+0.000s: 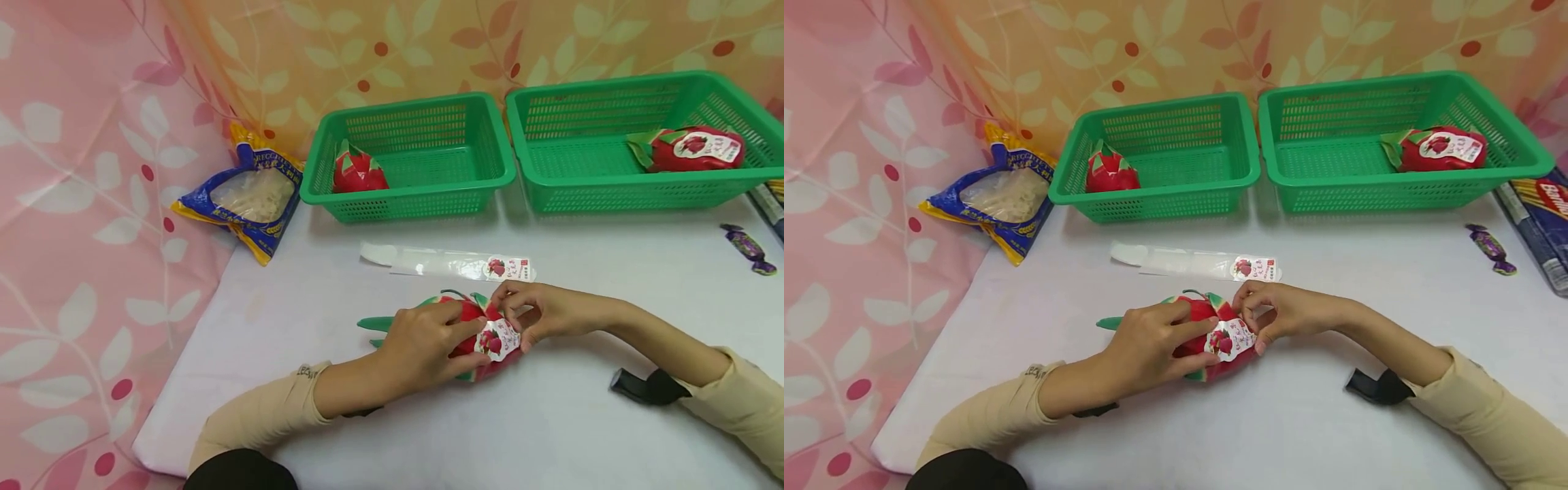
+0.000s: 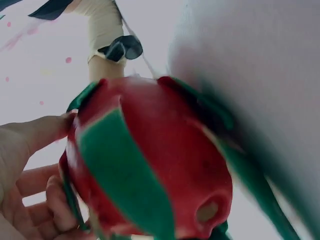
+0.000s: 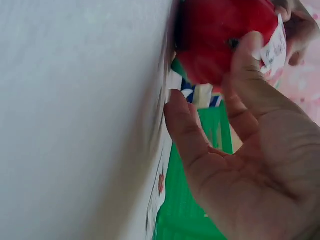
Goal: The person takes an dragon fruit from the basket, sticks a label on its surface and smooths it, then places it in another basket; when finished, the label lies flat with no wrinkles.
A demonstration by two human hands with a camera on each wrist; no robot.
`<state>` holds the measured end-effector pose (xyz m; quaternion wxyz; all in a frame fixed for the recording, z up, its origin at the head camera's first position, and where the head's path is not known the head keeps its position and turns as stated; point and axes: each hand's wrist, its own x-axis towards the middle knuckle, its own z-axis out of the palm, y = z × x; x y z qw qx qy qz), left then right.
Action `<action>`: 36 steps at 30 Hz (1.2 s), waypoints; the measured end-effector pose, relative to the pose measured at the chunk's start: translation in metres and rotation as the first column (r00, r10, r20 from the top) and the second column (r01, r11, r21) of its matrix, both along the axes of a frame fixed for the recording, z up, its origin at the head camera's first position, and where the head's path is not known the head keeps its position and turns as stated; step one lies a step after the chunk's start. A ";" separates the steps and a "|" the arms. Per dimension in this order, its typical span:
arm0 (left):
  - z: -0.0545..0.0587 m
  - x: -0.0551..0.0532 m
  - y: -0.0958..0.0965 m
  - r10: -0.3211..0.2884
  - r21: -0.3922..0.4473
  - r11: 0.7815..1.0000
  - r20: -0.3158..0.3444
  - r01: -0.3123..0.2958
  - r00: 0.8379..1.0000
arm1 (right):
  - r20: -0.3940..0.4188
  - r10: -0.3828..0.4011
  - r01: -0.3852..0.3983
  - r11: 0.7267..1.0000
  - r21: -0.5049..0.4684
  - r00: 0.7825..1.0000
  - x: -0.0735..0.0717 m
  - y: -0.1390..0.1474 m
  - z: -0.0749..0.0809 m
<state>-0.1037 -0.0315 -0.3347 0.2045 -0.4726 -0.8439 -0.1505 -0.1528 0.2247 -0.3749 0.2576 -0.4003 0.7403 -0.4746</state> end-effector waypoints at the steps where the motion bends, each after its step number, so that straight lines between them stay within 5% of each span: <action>1: 0.001 -0.001 -0.001 -0.010 -0.003 1.000 0.012 0.010 1.000 | -0.030 0.001 0.000 1.000 0.012 1.000 -0.001 0.001 0.002; 5: 0.007 -0.010 -0.009 -0.079 0.036 0.997 0.159 0.074 0.984 | -0.103 -0.002 0.002 1.000 0.002 0.995 -0.003 0.003 0.011; 8: 0.009 -0.017 -0.017 -0.151 0.122 0.985 0.298 0.119 0.943 | -0.085 -0.010 0.005 0.999 -0.053 0.996 -0.003 0.002 0.015; 11: 0.011 -0.024 -0.025 -0.184 0.197 0.973 0.364 0.117 0.913 | -0.072 -0.055 0.048 0.995 -0.086 0.996 -0.001 -0.002 0.018; 15: 0.016 -0.042 -0.038 -0.161 0.283 0.959 0.441 0.034 0.883 | -0.108 -0.182 0.178 0.983 -0.047 0.977 0.008 -0.010 0.024; 18: 0.017 -0.066 -0.048 -0.137 0.370 0.923 0.566 -0.102 0.813 | -0.157 -0.257 0.261 0.965 0.000 0.954 0.018 -0.019 0.026; 21: 0.013 -0.092 -0.059 -0.141 0.438 0.864 0.686 -0.250 0.714 | -0.204 -0.295 0.310 0.950 0.046 0.933 0.029 -0.027 0.025; 24: 0.008 -0.117 -0.068 -0.208 0.506 0.780 0.765 -0.369 0.610 | -0.268 -0.304 0.334 0.940 0.074 0.914 0.037 -0.036 0.022; 28: -0.001 -0.148 -0.077 -0.370 0.593 0.610 0.799 -0.525 0.473 | -0.357 -0.294 0.351 0.931 0.104 0.887 0.045 -0.047 0.021; 30: -0.006 -0.158 -0.082 -0.445 0.609 0.520 0.792 -0.598 0.419 | -0.389 -0.284 0.352 0.929 0.113 0.876 0.047 -0.052 0.021; 32: -0.010 -0.166 -0.085 -0.492 0.605 0.460 0.783 -0.650 0.380 | -0.398 -0.278 0.345 0.932 0.107 0.874 0.047 -0.056 0.021; 34: -0.012 -0.170 -0.088 -0.517 0.596 0.418 0.777 -0.686 0.360 | -0.401 -0.274 0.337 0.937 0.094 0.874 0.047 -0.058 0.021; 36: -0.014 -0.173 -0.090 -0.517 0.582 0.404 0.782 -0.706 0.349 | -0.416 -0.261 0.323 0.943 0.083 0.871 0.046 -0.059 0.021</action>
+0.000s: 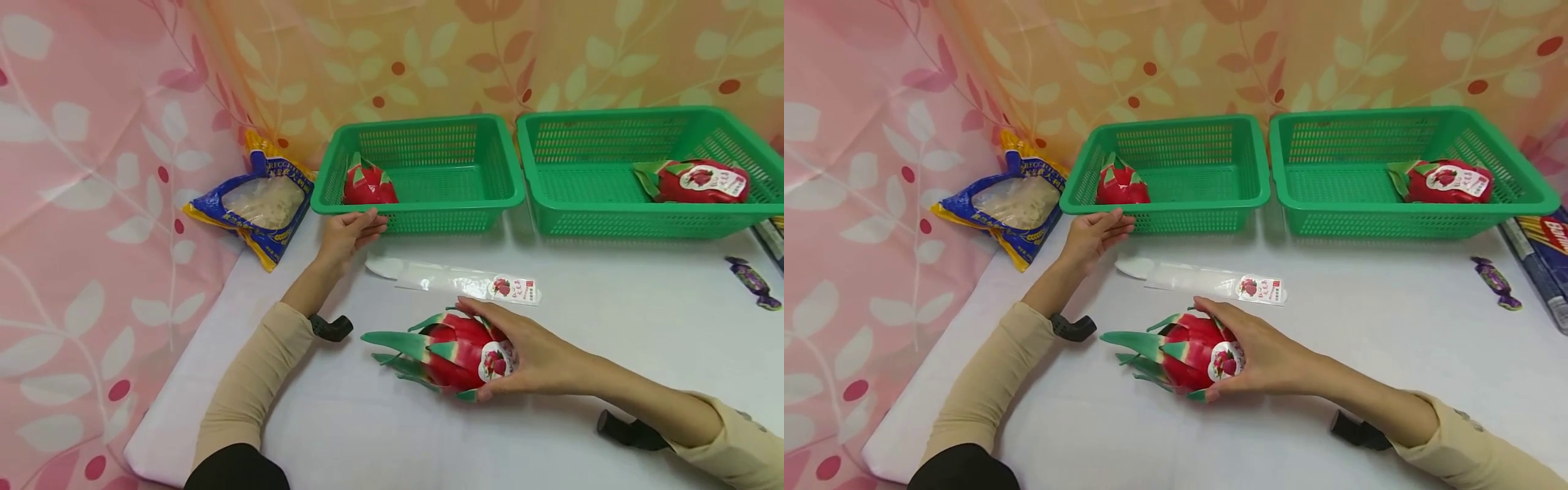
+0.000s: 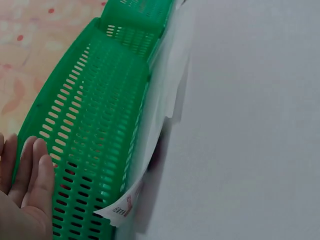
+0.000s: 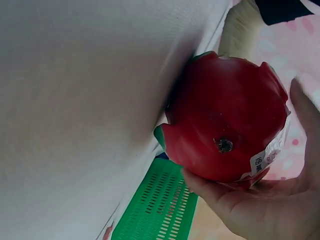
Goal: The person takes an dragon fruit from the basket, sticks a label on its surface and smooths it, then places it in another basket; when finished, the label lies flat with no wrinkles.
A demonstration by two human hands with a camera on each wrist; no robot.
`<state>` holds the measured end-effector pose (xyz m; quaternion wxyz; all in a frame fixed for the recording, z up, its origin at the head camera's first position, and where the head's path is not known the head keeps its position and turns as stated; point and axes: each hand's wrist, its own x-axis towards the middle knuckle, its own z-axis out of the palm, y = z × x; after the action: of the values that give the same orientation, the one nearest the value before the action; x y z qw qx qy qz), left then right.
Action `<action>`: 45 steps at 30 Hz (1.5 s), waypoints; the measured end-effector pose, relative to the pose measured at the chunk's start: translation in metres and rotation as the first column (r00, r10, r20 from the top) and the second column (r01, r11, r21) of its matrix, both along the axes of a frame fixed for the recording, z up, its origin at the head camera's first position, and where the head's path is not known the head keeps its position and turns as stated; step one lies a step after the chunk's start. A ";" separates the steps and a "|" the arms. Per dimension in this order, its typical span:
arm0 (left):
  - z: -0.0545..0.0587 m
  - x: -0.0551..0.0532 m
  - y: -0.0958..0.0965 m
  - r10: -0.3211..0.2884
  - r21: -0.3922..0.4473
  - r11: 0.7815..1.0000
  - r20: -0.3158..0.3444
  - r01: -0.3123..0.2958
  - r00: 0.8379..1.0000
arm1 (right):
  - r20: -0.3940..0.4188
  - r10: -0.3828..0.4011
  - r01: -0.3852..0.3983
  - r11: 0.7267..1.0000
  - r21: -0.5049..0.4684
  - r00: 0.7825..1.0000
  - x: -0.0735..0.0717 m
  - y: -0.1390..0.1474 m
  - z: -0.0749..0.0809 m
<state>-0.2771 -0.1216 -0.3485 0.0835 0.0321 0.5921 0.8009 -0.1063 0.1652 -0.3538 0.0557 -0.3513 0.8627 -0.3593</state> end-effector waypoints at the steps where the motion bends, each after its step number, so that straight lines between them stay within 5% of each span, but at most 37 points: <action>1: -0.001 -0.001 -0.001 0.004 -0.006 1.000 0.007 -0.004 1.000 | -0.007 0.007 -0.007 1.000 -0.001 1.000 0.000 0.000 0.000; 12: -0.002 -0.006 -0.003 0.021 0.054 0.998 0.092 -0.026 0.996 | -0.047 0.017 -0.016 1.000 0.013 0.999 0.000 -0.001 -0.004; 20: -0.003 -0.007 -0.003 -0.009 0.156 0.988 0.098 -0.006 0.995 | 0.008 -0.017 0.017 1.000 -0.012 1.000 0.002 -0.003 -0.005; 32: -0.005 -0.006 -0.003 -0.027 0.170 0.985 0.093 0.011 0.995 | 0.038 -0.042 0.044 0.998 -0.048 0.998 0.003 -0.005 -0.004; 42: -0.006 -0.005 -0.003 -0.023 0.169 0.986 0.085 0.009 0.996 | 0.016 -0.120 0.120 0.990 -0.074 0.993 -0.002 0.010 0.018; 45: -0.006 -0.005 -0.003 -0.024 0.172 0.985 0.075 0.011 0.997 | 0.080 -0.158 0.167 0.978 -0.124 0.984 -0.009 0.020 0.030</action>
<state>-0.2824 -0.1251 -0.3543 0.1103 0.0137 0.5170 0.8487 -0.1157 0.1853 -0.3239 0.0331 -0.2697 0.8608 -0.4304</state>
